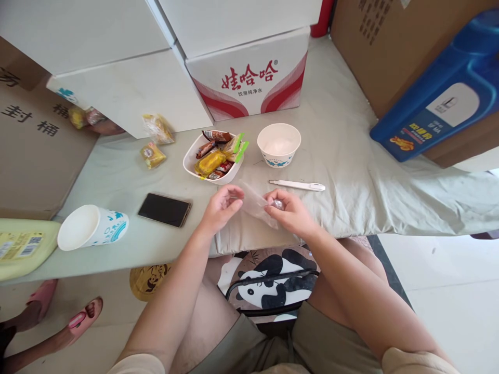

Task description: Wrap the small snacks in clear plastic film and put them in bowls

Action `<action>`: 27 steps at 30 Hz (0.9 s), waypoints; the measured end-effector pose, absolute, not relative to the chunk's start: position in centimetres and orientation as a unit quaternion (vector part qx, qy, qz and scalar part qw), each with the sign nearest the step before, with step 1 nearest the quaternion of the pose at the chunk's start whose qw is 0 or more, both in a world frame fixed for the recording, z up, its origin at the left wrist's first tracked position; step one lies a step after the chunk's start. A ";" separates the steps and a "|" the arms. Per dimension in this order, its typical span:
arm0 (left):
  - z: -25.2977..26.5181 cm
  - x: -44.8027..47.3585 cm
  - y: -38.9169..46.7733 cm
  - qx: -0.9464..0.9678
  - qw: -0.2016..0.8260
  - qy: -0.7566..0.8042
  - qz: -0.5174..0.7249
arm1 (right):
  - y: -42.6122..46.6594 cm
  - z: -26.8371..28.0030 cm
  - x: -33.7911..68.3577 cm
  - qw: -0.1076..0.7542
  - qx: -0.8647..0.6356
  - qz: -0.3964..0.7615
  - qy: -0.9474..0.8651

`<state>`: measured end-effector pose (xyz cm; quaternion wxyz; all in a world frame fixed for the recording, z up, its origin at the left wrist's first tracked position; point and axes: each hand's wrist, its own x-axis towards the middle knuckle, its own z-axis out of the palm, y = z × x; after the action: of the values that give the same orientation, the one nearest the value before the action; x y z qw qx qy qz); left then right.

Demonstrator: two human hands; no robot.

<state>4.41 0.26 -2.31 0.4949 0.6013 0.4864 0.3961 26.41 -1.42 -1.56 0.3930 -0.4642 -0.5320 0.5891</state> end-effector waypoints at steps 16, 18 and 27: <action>-0.9 5.5 -0.9 0.469 0.654 0.429 0.410 | -1.5 -1.9 25.6 0.422 -0.422 0.630 -0.497; -0.9 5.6 -1.1 0.463 0.661 0.427 0.409 | -1.5 -1.7 25.6 0.384 -0.404 0.660 -0.504; -2.5 6.7 -1.1 0.473 0.574 0.533 0.403 | -1.4 -2.5 24.1 0.421 -0.458 0.602 -0.501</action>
<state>6.71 -1.10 -2.46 0.5737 0.4733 0.5330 0.4035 24.11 -1.37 -2.48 0.4205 -0.4583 -0.5009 0.6018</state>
